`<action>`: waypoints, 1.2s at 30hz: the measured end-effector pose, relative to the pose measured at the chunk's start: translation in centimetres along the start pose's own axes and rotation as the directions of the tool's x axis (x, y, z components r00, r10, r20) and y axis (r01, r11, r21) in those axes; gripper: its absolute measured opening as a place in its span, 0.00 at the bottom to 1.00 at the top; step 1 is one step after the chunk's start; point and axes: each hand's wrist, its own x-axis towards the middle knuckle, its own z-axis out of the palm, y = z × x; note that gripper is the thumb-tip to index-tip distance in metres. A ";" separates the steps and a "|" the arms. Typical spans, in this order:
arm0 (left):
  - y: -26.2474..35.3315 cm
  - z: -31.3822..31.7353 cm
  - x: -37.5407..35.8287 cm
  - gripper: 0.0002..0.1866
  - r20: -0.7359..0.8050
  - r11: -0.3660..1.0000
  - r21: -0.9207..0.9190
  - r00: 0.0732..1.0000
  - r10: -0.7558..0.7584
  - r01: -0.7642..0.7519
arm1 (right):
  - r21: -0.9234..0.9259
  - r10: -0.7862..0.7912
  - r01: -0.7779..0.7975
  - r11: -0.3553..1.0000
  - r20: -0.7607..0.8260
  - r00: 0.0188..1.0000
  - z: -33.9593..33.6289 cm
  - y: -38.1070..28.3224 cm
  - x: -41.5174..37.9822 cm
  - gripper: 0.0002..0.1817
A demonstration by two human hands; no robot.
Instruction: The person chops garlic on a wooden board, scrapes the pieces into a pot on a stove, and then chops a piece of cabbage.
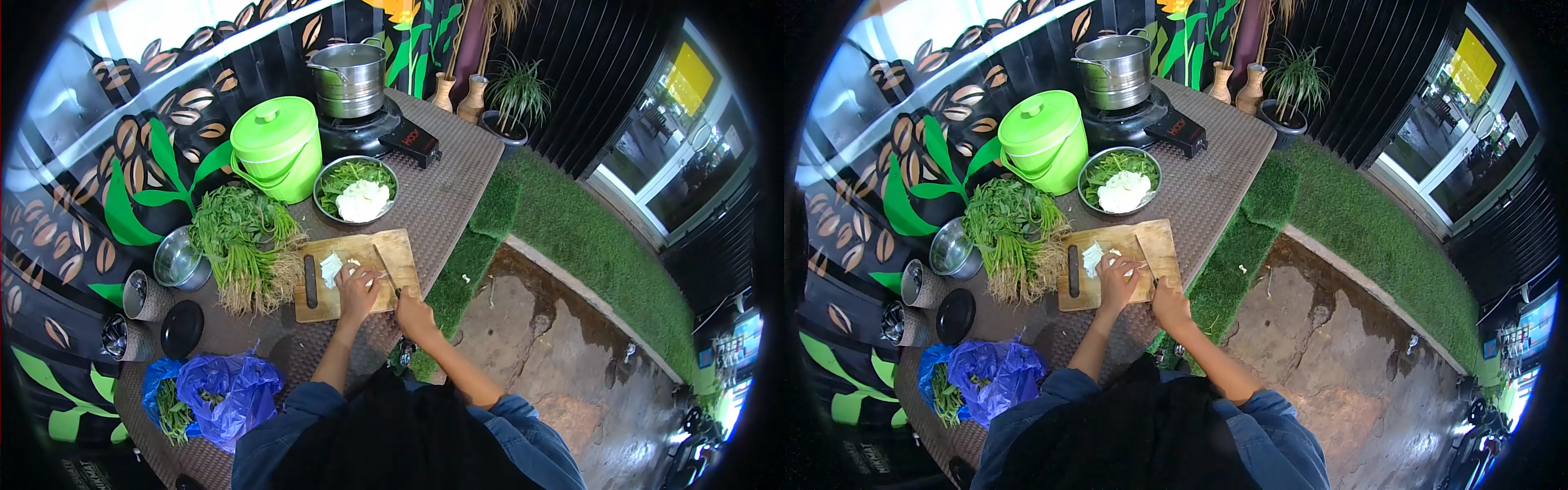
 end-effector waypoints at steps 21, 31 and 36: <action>0.5 -0.6 0.0 0.07 0.011 1.000 -0.021 1.000 -0.015 0.015 | 0.020 0.073 -0.074 0.997 0.073 0.995 0.5 -0.9 0.5 0.19; 0.3 -0.6 0.0 0.08 -0.024 0.999 -0.042 0.999 -0.030 0.029 | -0.035 0.035 -0.036 0.999 -0.039 0.999 1.4 -1.2 0.3 0.16; 0.4 -0.8 0.0 0.08 0.002 0.997 -0.057 0.999 -0.045 0.045 | -0.001 0.077 -0.077 0.997 -0.010 0.997 2.2 -1.3 1.7 0.18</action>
